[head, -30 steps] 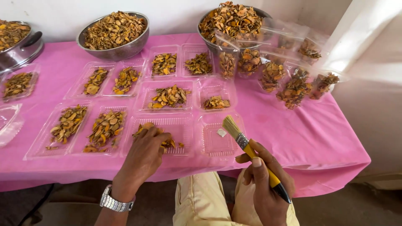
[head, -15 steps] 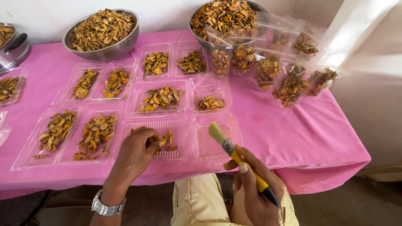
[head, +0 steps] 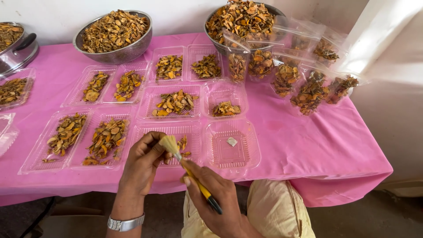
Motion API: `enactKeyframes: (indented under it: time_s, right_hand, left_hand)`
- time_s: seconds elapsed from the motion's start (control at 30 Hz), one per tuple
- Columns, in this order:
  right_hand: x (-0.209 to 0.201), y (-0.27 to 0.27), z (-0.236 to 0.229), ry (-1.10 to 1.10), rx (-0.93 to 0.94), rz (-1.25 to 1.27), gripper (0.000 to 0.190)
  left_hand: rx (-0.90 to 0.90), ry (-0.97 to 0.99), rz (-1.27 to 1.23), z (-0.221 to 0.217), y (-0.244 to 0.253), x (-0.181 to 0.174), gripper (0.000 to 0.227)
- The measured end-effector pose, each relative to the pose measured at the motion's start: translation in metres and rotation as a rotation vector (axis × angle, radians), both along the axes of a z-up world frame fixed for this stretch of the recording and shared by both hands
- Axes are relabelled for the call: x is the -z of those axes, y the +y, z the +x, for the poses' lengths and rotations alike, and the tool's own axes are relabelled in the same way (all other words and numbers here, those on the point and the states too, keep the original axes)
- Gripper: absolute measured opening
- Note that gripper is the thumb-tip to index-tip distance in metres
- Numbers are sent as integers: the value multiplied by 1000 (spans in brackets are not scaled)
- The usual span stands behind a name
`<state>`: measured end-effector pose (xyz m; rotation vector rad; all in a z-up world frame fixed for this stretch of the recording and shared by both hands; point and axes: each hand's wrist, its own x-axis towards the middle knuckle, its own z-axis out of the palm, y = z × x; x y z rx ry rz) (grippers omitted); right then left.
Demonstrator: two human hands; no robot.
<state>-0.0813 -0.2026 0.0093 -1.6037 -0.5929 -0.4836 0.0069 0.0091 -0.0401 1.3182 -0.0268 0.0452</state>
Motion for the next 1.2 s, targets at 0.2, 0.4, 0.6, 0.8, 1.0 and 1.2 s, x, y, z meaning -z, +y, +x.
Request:
enactKeyframes:
  time_s: [0.2, 0.4, 0.6, 0.8, 1.0, 1.2]
  right_hand:
    - [20, 2, 8, 19, 40, 26, 33]
    - [9, -29, 8, 96, 191, 286, 36]
    - [2, -72, -1, 147, 456, 290, 35]
    - [6, -94, -4, 144, 515, 298, 37]
    - [9, -85, -7, 203, 429, 378, 39]
    - [7, -77, -18, 202, 372, 280, 42]
  left_hand:
    - [36, 5, -211, 1, 1, 2, 15]
    - [28, 65, 384, 29, -63, -63, 8]
    - [5, -161, 951, 118, -133, -54, 7]
    - [-1, -142, 1094, 89, -105, -62, 5]
    - [-92, -209, 1418, 17, -45, -38, 29]
    - [-267, -267, 1571, 10, -50, 1, 17]
